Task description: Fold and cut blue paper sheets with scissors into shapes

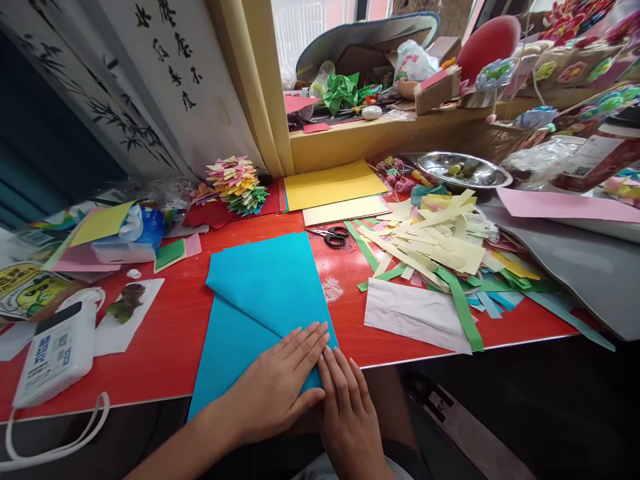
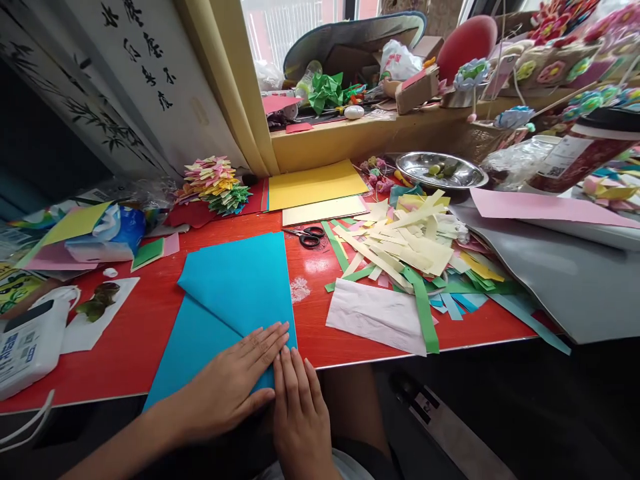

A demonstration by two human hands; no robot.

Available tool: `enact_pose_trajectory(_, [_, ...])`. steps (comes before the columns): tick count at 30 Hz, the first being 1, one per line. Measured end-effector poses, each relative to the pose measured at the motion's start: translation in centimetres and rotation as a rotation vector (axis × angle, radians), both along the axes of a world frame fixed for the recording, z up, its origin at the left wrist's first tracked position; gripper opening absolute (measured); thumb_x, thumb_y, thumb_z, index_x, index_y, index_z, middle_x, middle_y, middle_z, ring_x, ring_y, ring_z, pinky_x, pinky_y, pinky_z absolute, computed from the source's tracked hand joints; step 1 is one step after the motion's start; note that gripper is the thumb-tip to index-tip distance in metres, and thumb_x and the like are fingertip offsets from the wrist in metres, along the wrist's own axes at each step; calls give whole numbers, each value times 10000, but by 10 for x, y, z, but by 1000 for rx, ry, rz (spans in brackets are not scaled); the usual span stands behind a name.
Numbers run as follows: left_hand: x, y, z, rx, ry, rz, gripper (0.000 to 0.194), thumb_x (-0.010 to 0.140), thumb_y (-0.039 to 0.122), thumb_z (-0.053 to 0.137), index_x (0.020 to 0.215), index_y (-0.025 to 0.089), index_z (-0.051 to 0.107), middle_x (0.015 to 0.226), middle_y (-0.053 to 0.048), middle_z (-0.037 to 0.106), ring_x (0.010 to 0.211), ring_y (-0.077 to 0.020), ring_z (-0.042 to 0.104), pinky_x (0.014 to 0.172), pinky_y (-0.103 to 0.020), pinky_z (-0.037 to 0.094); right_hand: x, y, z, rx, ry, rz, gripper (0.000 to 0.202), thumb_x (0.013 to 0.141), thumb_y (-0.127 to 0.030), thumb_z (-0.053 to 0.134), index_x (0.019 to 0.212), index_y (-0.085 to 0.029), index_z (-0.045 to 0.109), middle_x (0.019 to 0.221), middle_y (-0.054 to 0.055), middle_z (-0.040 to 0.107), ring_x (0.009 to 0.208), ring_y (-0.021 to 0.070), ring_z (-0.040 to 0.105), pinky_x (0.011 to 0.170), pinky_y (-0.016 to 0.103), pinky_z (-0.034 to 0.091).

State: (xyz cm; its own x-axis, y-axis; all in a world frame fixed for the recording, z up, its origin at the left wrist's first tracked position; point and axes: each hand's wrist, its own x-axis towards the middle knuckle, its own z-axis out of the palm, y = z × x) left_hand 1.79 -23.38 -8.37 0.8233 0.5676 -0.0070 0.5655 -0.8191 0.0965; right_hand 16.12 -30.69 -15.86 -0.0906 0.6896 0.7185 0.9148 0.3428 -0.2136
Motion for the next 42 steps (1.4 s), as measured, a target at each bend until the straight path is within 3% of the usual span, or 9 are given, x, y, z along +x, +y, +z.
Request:
enact_pose_trajectory(5, [-14, 3, 2, -45, 41, 10, 589, 936, 411, 313, 1452, 216, 108, 1496, -43, 194, 1370, -185, 224, 1114, -366, 273, 2, -2, 3, -11, -18, 6, 347, 903, -102, 359, 1176, -72, 570, 1189, 105, 621, 1177, 198, 517, 1067, 345, 312])
enact_pose_trajectory(10, [-75, 52, -5, -5, -14, 403, 557, 950, 401, 237, 1453, 235, 65, 1513, -56, 156, 1381, -210, 187, 1098, -429, 279, 8, -4, 6, -58, -53, 41, 356, 900, -108, 383, 1214, -104, 551, 1247, 81, 587, 1207, 195, 494, 1080, 339, 289])
enact_pose_trajectory(14, [-115, 77, -9, -5, -34, 576, 566, 946, 431, 185, 1453, 201, 82, 1517, -69, 133, 1386, -202, 156, 1117, -422, 224, 13, -7, 5, -62, -62, 72, 350, 906, -123, 395, 1221, -116, 548, 1261, 69, 578, 1214, 194, 487, 1093, 333, 264])
enact_pose_trajectory(20, [-142, 99, -20, 77, -25, 741, 589, 944, 414, 169, 1441, 98, 150, 1495, -123, 192, 1374, -237, 207, 1102, -455, 245, 37, -17, 12, -116, -124, 195, 400, 877, -136, 458, 1274, -107, 501, 1294, 69, 550, 1218, 214, 482, 1123, 351, 204])
enact_pose_trajectory(23, [-144, 97, -20, 196, -79, 789, 597, 945, 389, 206, 1431, 44, 173, 1484, -163, 224, 1368, -263, 229, 1092, -459, 271, 56, -24, 21, -187, -41, 318, 400, 864, -114, 469, 1261, -147, 503, 1239, 47, 594, 1212, 202, 489, 1089, 336, 291])
enact_pose_trajectory(26, [-136, 82, -14, 424, -162, 656, 500, 949, 307, 269, 1379, 63, 339, 1397, -160, 411, 1319, -247, 343, 1085, -419, 309, 76, -29, 36, -214, 144, 421, 370, 855, -69, 455, 1191, -203, 530, 1105, 23, 662, 1100, 169, 577, 988, 297, 428])
enact_pose_trajectory(31, [-103, 49, 0, 536, -36, 160, 407, 937, 198, 355, 1328, 105, 422, 1331, -122, 502, 1248, -213, 446, 1004, -345, 422, 103, -7, 83, -354, 306, 445, 296, 884, -128, 463, 1129, -264, 558, 1018, 4, 681, 966, 140, 627, 814, 227, 508])
enact_pose_trajectory(37, [-77, 41, 11, 748, 121, -211, 319, 882, 68, 428, 1170, 84, 565, 1111, -107, 657, 1014, -232, 616, 883, -363, 489, 101, 119, 133, -800, 254, 492, 302, 944, -323, 374, 1100, -223, 612, 1095, 22, 661, 1008, 151, 612, 839, 240, 485])
enact_pose_trajectory(42, [-78, 46, 18, 818, 59, -342, 242, 862, 74, 473, 1061, 64, 610, 985, -114, 683, 897, -222, 633, 731, -336, 503, 89, 217, 116, -823, 30, 186, 239, 886, -280, 516, 1048, -143, 626, 1063, 80, 639, 966, 213, 603, 832, 344, 480])
